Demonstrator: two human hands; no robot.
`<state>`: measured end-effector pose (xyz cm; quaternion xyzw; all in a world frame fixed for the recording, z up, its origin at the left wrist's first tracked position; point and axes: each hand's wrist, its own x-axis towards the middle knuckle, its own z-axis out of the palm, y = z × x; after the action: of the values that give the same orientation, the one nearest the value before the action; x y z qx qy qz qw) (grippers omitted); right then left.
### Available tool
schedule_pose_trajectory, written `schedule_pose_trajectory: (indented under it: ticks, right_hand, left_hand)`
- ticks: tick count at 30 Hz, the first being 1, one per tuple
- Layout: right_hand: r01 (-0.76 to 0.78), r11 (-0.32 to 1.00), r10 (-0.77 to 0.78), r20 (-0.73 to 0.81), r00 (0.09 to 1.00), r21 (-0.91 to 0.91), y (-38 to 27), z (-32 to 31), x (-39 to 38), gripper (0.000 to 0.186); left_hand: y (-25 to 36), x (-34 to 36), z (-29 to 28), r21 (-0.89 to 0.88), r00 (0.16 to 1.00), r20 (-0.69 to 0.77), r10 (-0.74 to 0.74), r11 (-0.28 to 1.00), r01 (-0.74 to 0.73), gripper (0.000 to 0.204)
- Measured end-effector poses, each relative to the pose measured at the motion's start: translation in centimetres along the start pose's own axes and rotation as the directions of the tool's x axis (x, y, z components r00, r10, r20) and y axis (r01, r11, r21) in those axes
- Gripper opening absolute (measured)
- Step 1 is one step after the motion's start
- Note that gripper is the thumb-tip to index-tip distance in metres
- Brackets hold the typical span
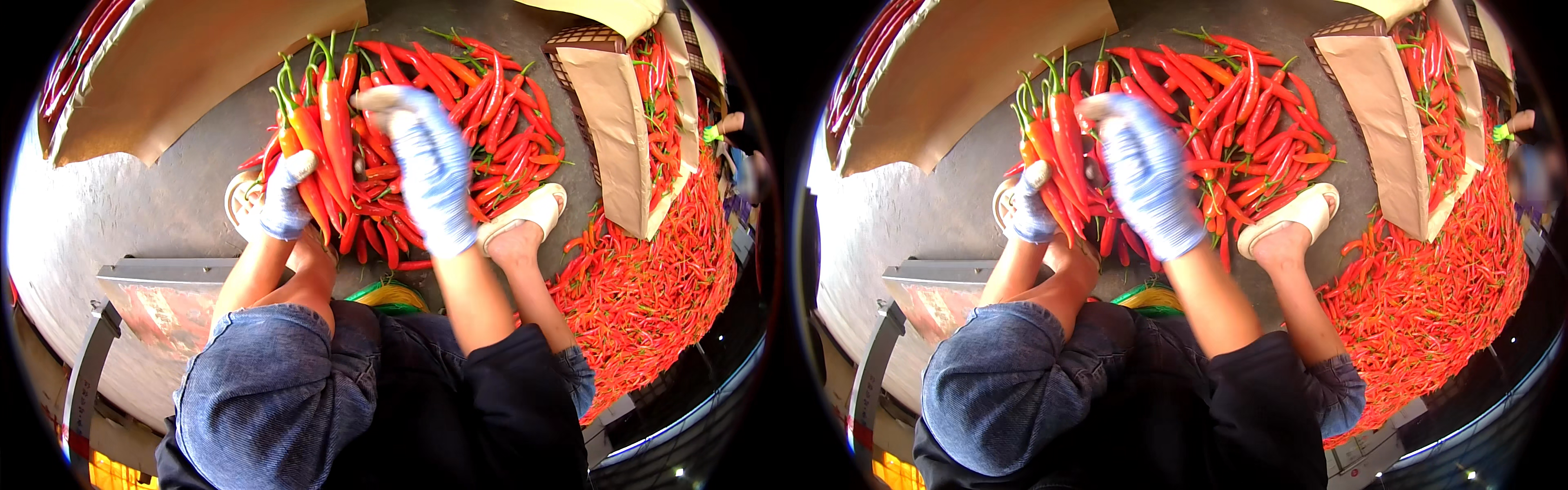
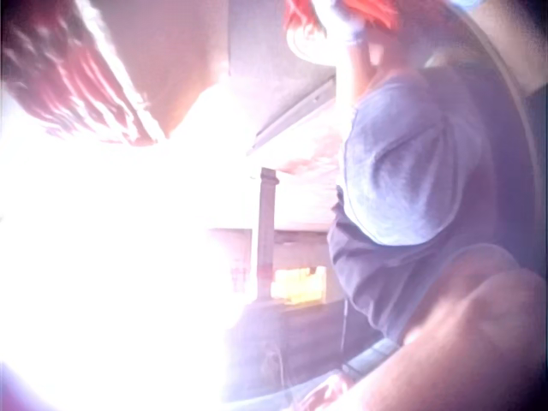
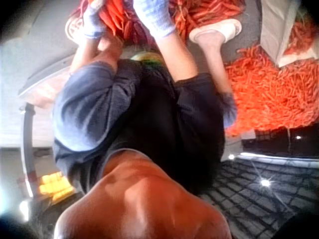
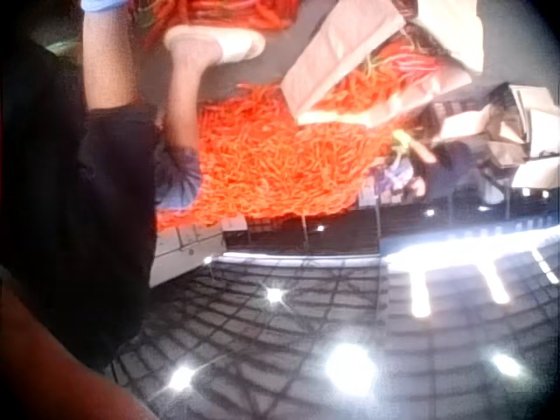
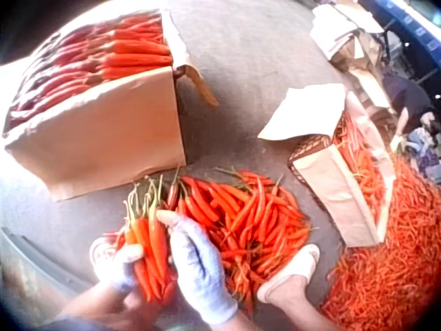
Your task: The person sits on the floor and sorts red chili peppers from a large pile into a cardboard box. They pick up handfuls of peppers, arrange them neatly in the box, and occasionally adjust the pile on the floor.
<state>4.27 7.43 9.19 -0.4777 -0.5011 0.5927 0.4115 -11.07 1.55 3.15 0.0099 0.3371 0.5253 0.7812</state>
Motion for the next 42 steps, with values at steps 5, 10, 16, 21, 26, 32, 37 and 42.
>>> schedule_pose_trajectory:
  ticks: [5, 10, 16, 21, 26, 32, 37, 42]
  right_hand:
    - [0.301, -0.201, -0.109, 0.327, 0.939, -0.932, 8.6, -12.3, 0.8, 0.04]
    - [0.303, 0.003, -0.051, 0.302, 0.952, -0.953, 7.1, -12.5, 3.2, 0.025]
    - [0.048, -0.105, 0.298, 0.014, 0.954, -0.993, 7.1, -8.7, 8.8, 0.06]
    - [-0.078, 0.021, 0.516, -0.056, 0.855, -0.997, 5.7, -9.8, 8.4, 0.065]
    - [-0.073, -0.107, 0.355, -0.107, 0.929, -0.992, 6.1, -6.6, 7.2, 0.074]
    - [-0.098, 0.005, 0.288, -0.093, 0.953, -0.995, 8.5, -5.3, 5.8, 0.081]
    - [-0.119, 0.049, 0.414, -0.088, 0.906, -0.992, 7.1, -3.3, 7.6, 0.065]
    - [-0.102, 0.178, 0.267, -0.052, 0.962, -0.979, 8.0, -5.0, 4.7, 0.054]
  left_hand:
    - [1.1, 0.9, 0.0, 0.094, 1.0, 0.016, 0.004, 0.996, -0.006, 0.069]
    - [1.1, -0.4, -0.4, 0.102, 0.997, -0.08, 0.015, 0.995, -0.007, 0.067]
    - [0.8, -0.8, -0.2, 0.133, 0.985, -0.174, 0.016, 0.991, 0.007, 0.066]
    - [0.9, -0.7, -0.4, 0.096, 0.988, -0.153, 0.016, 0.995, -0.001, 0.065]
    - [1.0, -0.4, -1.0, 0.002, 0.993, -0.122, 0.005, 1.0, -0.005, 0.059]
    - [1.0, -0.7, -1.4, 0.021, 0.989, -0.146, 0.012, 1.0, -0.009, 0.059]
    - [1.5, -0.5, -1.0, -0.043, 0.979, -0.206, -0.002, 0.999, -0.008, 0.06]
    - [2.1, 0.0, -1.5, -0.007, 0.994, -0.095, 0.062, 0.998, -0.063, 0.058]
